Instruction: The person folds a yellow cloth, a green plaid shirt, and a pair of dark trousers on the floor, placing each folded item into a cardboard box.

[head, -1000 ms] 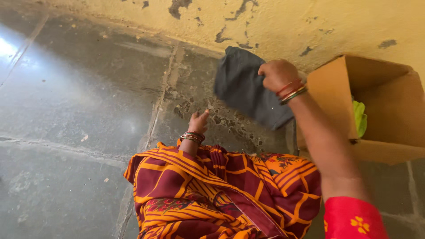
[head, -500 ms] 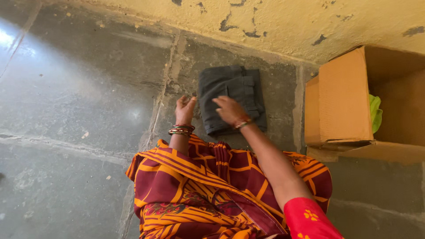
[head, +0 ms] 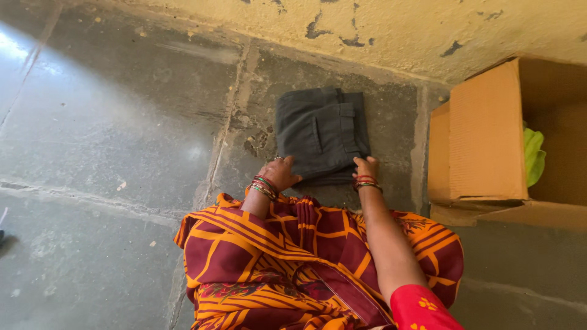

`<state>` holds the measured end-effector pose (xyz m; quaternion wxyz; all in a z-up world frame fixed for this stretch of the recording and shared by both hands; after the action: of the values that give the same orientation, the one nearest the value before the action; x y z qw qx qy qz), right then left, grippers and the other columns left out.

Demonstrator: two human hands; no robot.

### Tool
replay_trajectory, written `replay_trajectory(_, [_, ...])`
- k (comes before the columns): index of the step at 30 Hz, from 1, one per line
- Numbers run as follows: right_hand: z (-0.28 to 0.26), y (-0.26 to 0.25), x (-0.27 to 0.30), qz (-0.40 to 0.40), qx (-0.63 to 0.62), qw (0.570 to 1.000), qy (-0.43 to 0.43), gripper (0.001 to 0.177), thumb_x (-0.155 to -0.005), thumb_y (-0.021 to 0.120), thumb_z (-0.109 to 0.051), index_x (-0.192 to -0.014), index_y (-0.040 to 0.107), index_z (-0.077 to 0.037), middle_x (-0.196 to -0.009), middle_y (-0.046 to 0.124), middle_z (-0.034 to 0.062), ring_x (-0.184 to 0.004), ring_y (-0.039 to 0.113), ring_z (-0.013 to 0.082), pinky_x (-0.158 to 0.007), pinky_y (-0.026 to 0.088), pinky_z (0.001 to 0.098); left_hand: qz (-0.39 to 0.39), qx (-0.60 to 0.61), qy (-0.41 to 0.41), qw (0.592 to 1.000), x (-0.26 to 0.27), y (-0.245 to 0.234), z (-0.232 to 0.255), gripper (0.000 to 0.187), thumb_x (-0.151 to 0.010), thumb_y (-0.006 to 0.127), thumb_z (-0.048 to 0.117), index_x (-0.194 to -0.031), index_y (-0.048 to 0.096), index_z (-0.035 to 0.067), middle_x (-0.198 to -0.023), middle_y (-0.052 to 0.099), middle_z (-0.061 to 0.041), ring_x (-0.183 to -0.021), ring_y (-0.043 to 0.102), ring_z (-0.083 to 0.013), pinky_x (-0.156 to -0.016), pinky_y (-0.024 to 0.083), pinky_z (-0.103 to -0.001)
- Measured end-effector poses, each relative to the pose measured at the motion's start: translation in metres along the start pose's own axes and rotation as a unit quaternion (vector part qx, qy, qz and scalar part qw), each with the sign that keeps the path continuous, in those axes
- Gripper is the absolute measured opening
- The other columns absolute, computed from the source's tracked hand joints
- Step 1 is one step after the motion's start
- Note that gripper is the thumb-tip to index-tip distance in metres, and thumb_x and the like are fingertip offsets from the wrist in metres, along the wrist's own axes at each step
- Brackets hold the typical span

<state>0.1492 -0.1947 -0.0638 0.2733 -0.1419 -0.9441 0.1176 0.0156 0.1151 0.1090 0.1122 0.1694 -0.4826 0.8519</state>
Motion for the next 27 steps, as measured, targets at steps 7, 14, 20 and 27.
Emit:
replay_trajectory(7, [0.003, 0.014, 0.003, -0.068, -0.150, 0.985, 0.045, 0.102, -0.075, 0.087, -0.018, -0.158, 0.028, -0.012, -0.141, 0.049, 0.0192, -0.113, 0.060, 0.0360, -0.070, 0.059, 0.0428, -0.037, 0.003, -0.024, 0.999, 0.000, 0.000, 0.003, 0.064, -0.086, 0.074, 0.049, -0.135, 0.055, 0.012, -0.130, 0.064, -0.021, -0.122, 0.062, -0.0389, -0.099, 0.053, -0.048])
replay_trajectory(14, [-0.005, 0.015, -0.004, -0.130, -0.183, 0.974, 0.044, 0.092, -0.071, 0.087, -0.022, -0.150, 0.041, -0.012, -0.138, 0.058, 0.0188, -0.098, 0.060, 0.0345, -0.055, 0.047, 0.0374, -0.029, -0.009, -0.007, 1.000, -0.001, 0.004, 0.003, 0.064, -0.086, 0.074, 0.049, -0.134, 0.055, 0.011, -0.129, 0.064, -0.021, -0.122, 0.062, -0.0396, -0.100, 0.053, -0.048])
replay_trajectory(20, [-0.009, 0.023, 0.001, -0.147, -0.159, 0.976, -0.027, 0.091, -0.072, 0.084, -0.017, -0.150, 0.037, -0.014, -0.137, 0.057, 0.0085, -0.112, 0.063, 0.0258, -0.077, 0.059, 0.0409, -0.025, 0.005, 0.008, 1.000, -0.006, 0.012, 0.004, 0.063, -0.086, 0.074, 0.050, -0.132, 0.055, 0.010, -0.129, 0.063, -0.021, -0.122, 0.061, -0.0403, -0.099, 0.052, -0.049])
replay_trajectory(27, [-0.045, 0.033, 0.043, -0.044, 0.079, 0.920, -0.382, 0.072, -0.085, 0.077, -0.010, -0.149, 0.047, -0.003, -0.140, 0.061, 0.0195, -0.127, 0.061, 0.0340, -0.105, 0.049, 0.0444, -0.033, 0.103, 0.032, 0.994, -0.026, 0.038, -0.004, 0.086, -0.085, 0.071, 0.058, -0.150, 0.043, 0.008, -0.137, 0.060, -0.026, -0.130, 0.057, -0.0401, -0.106, 0.048, -0.046])
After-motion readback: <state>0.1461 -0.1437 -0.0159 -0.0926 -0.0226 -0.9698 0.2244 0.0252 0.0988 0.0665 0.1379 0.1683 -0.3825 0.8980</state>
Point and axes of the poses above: each hand's wrist, its own x-axis away from the middle knuckle, its own y-axis out of the palm, z = x × y, the point moved 4 cm from there along -x, towards the middle knuckle
